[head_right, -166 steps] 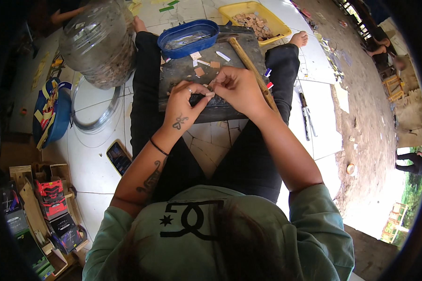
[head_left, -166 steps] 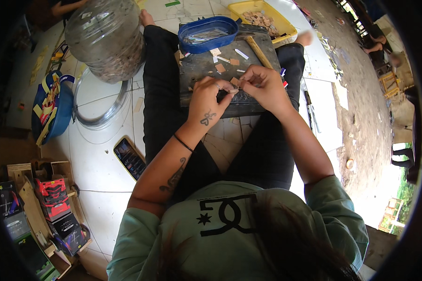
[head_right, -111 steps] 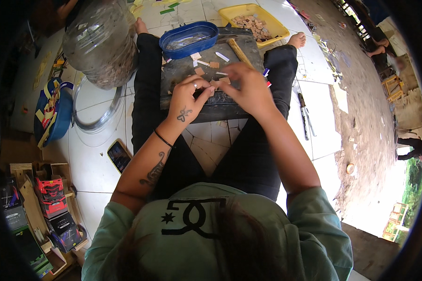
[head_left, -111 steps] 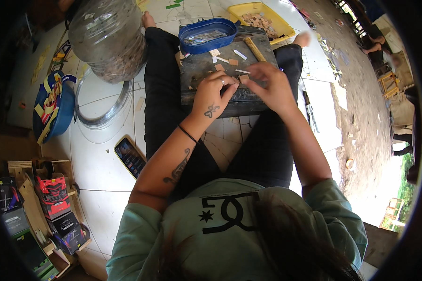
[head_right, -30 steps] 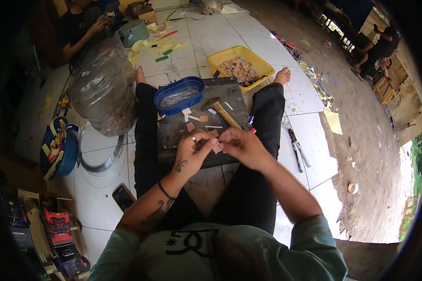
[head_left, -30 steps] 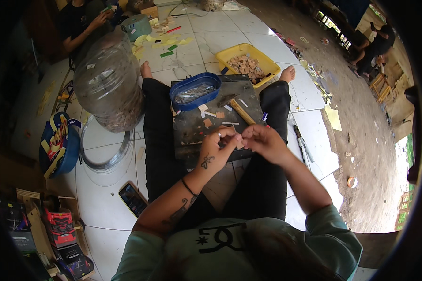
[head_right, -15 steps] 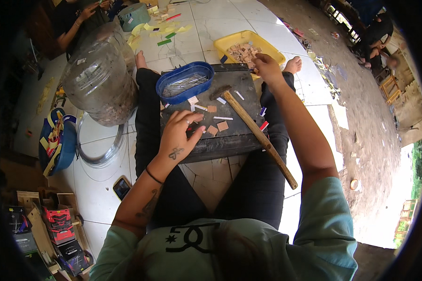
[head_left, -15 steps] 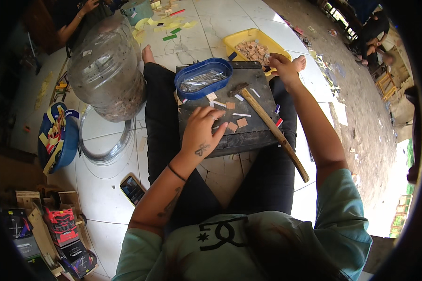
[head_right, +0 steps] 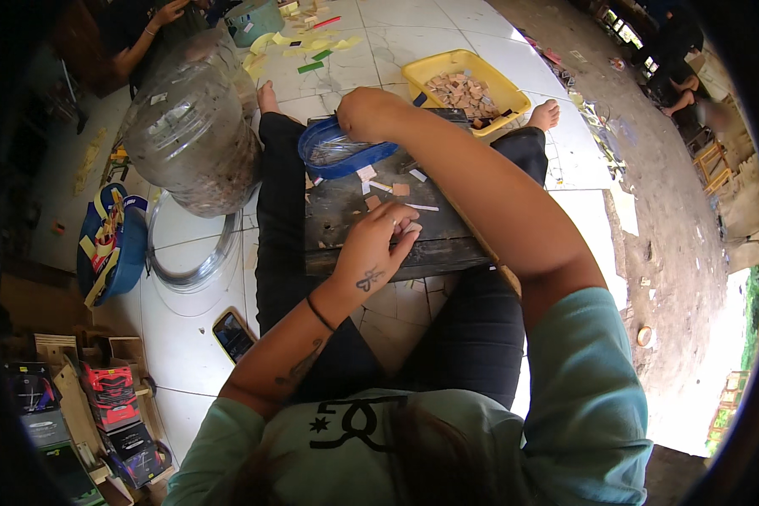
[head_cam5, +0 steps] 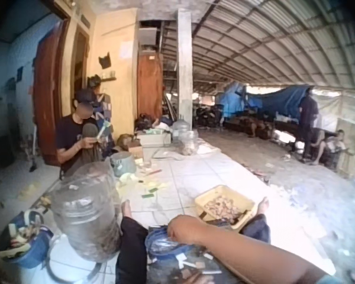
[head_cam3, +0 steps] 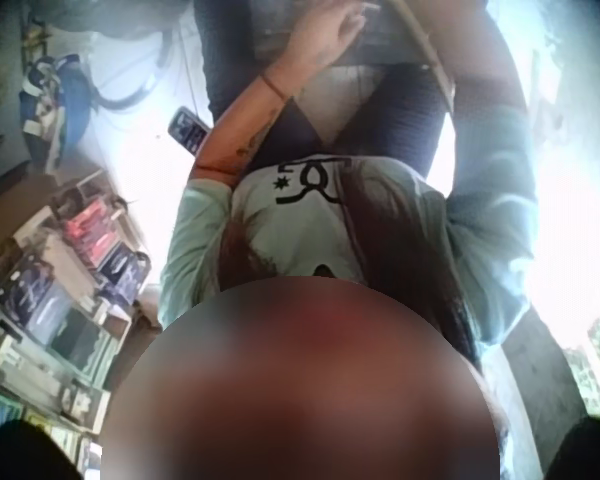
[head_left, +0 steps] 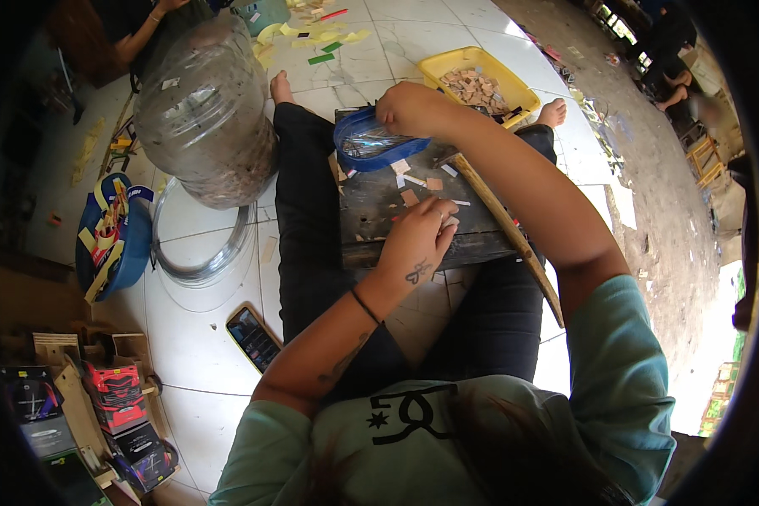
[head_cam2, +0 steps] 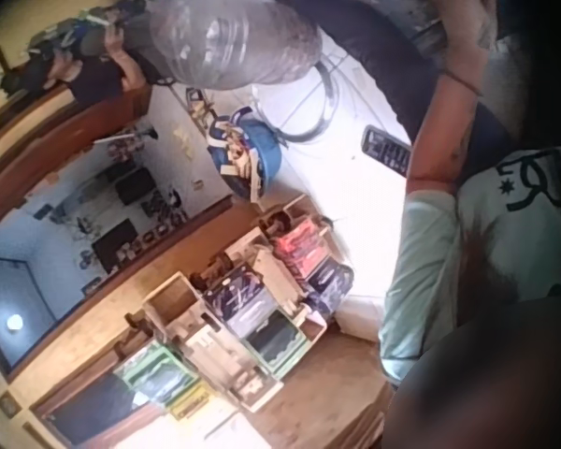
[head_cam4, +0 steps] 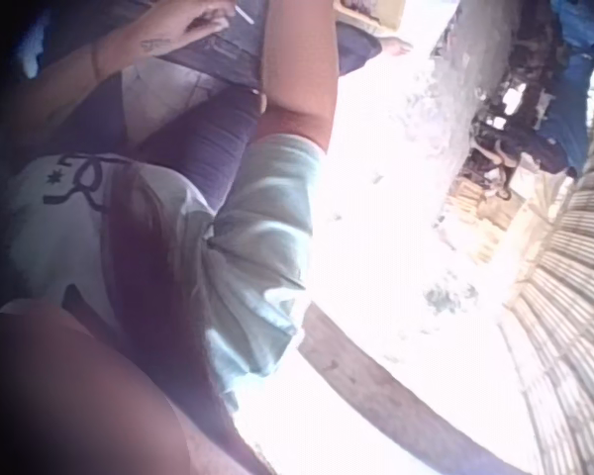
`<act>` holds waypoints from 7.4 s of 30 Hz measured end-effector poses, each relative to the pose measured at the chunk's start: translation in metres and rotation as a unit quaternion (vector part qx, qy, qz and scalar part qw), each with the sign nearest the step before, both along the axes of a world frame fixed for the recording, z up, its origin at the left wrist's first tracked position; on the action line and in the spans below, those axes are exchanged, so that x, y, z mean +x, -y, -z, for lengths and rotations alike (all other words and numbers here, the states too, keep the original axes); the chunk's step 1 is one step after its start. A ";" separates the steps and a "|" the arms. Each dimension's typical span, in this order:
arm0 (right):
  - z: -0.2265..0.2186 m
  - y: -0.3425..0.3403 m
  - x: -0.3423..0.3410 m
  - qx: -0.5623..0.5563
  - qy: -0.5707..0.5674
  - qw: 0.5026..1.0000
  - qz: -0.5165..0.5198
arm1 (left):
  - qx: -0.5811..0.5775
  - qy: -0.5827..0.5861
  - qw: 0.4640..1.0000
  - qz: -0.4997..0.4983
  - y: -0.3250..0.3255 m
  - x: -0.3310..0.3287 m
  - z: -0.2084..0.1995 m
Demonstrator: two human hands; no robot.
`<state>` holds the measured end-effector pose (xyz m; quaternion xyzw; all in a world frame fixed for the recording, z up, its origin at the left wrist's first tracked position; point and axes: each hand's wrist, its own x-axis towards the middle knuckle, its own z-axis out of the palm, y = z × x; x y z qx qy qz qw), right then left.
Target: The person sits on the floor and repeatedly splits small rectangular wooden pieces using a hammer and a chisel-like tool. They place the split pieces into a blue container and occasionally adjust the pieces on the work surface.
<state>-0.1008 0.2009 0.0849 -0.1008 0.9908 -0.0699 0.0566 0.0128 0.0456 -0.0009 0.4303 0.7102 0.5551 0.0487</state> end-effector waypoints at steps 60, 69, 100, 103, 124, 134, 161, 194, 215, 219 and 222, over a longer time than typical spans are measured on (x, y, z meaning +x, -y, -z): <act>0.046 0.040 0.208 -0.295 -0.237 0.922 0.074 | 0.022 -0.101 0.993 -0.059 0.039 0.002 0.021; 0.041 0.043 0.205 -0.341 -0.198 0.912 0.114 | 0.084 -0.022 0.996 -0.020 0.033 0.006 0.011; -0.019 0.081 0.411 -0.100 -0.108 0.947 0.286 | 0.109 -0.103 0.989 -0.015 0.028 0.008 0.020; -0.018 0.080 0.412 -0.116 -0.128 0.944 0.280 | 0.106 -0.098 0.989 -0.015 0.028 0.007 0.021; -0.017 0.070 0.408 -0.141 -0.138 0.942 0.272 | 0.115 -0.111 0.987 -0.019 0.028 0.008 0.020; -0.013 0.069 0.409 -0.139 -0.160 0.942 0.261 | 0.078 -0.084 0.993 -0.022 0.031 0.010 0.019; 0.036 0.020 0.301 0.039 -0.350 0.904 0.243 | 0.082 0.061 0.995 0.017 0.036 0.014 -0.003; -0.049 -0.049 0.132 -0.398 -0.347 0.830 0.178 | -0.257 -0.387 0.821 -0.332 0.159 -0.166 -0.054; 0.124 0.286 -0.133 0.131 0.030 0.954 -0.266 | -0.225 -0.393 0.859 -0.240 0.139 -0.024 0.057; 0.138 0.299 -0.147 0.128 -0.020 0.952 -0.277 | -0.235 -0.399 0.861 -0.211 0.139 -0.023 0.074; 0.142 0.304 -0.151 0.124 -0.052 0.951 -0.279 | -0.243 -0.412 0.857 -0.193 0.144 -0.023 0.083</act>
